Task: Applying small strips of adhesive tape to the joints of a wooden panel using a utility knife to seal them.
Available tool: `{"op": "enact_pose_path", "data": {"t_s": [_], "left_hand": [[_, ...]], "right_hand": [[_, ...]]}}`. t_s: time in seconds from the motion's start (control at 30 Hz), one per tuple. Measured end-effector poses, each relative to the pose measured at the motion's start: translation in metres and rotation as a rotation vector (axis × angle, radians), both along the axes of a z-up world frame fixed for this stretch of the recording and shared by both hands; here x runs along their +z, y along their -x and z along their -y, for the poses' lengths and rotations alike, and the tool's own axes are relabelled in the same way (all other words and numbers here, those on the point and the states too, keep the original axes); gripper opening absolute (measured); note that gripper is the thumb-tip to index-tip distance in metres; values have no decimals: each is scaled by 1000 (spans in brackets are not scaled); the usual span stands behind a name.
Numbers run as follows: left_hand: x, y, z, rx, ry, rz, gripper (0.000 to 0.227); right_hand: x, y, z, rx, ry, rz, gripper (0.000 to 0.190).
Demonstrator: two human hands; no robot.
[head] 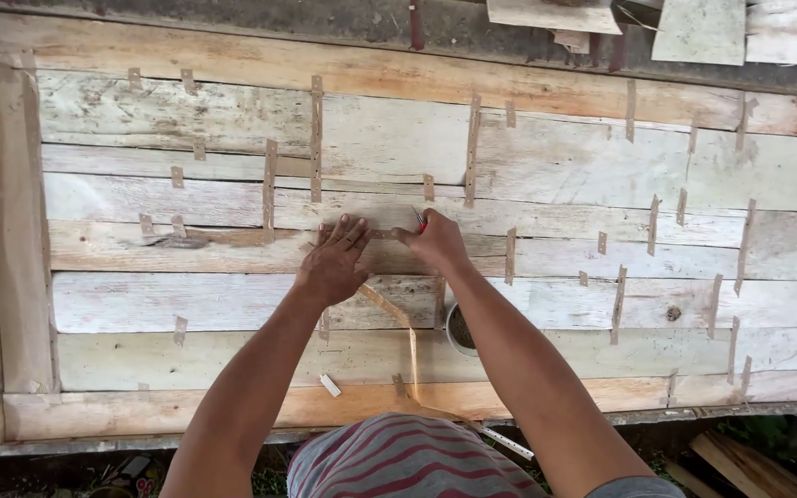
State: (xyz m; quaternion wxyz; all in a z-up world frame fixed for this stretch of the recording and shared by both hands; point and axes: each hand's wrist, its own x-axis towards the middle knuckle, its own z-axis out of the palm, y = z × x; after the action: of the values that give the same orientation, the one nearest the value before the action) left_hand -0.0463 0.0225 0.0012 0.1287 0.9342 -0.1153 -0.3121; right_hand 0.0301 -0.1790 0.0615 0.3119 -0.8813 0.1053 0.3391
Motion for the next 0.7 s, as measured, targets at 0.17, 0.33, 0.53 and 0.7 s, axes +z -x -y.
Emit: {"op": "enact_pose_path", "data": {"t_s": [0.17,0.33,0.53,0.7], "left_hand": [[8,-5,1,15,-1,-26,81],[-14,-1,-10,0,25,11,75],[-16,3,-13,11,64,18,74],[-21,1,-10,12,68,41,77]], "right_hand": [[-14,5,-21,11,113,22,56],[-49,9,-8,40,150,44,52],[-16,10,-8,25,92,32,60],[43,16,-51,0,147,32,79]]}}
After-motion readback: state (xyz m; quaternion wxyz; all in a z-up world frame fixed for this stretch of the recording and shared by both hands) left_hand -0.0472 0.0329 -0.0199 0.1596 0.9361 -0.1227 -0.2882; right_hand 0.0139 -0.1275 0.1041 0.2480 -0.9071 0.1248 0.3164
